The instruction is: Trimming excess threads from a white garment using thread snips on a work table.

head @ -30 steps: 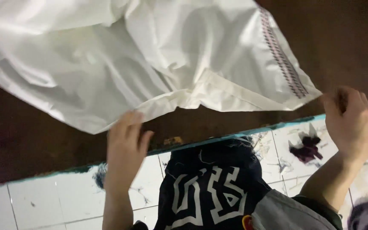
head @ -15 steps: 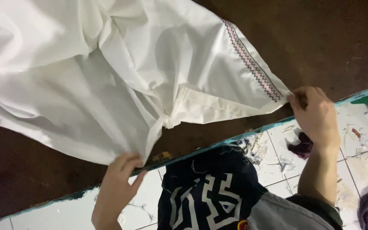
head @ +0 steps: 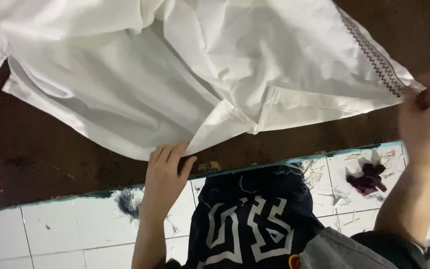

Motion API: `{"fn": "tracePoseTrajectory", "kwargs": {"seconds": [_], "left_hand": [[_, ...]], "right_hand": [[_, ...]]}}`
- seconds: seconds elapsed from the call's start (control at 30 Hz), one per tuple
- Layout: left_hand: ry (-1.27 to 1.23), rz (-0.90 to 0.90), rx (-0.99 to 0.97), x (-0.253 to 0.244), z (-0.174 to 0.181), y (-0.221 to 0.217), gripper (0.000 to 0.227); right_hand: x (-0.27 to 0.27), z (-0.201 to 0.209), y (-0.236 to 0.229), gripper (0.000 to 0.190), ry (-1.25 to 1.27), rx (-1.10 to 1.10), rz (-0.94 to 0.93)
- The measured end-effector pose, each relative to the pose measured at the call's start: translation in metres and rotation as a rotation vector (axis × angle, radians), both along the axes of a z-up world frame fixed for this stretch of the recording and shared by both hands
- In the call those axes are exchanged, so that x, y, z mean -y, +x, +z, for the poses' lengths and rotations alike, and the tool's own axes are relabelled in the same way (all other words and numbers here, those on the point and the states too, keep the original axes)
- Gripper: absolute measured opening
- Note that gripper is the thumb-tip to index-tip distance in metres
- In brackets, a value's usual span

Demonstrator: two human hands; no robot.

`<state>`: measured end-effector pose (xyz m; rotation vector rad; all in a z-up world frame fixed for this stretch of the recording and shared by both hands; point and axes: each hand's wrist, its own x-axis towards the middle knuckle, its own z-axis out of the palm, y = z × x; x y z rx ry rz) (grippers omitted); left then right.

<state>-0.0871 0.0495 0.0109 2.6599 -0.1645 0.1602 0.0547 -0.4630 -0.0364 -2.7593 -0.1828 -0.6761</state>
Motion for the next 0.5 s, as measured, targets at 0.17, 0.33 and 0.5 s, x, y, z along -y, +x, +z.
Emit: {"fn": "tracePoseTrajectory", "kwargs": {"seconds": [0.17, 0.33, 0.5], "left_hand": [[0.060, 0.015, -0.033, -0.001, -0.008, 0.008, 0.015], [0.033, -0.018, -0.104, 0.013, -0.033, 0.008, 0.023], [-0.165, -0.054, 0.141, 0.058, -0.049, 0.042, 0.009]], "right_hand": [[-0.086, 0.055, -0.010, 0.038, -0.022, -0.438, 0.230], [-0.022, -0.010, 0.024, 0.024, -0.256, -0.339, 0.191], [-0.018, 0.001, 0.052, 0.029, -0.099, -0.188, -0.010]]}}
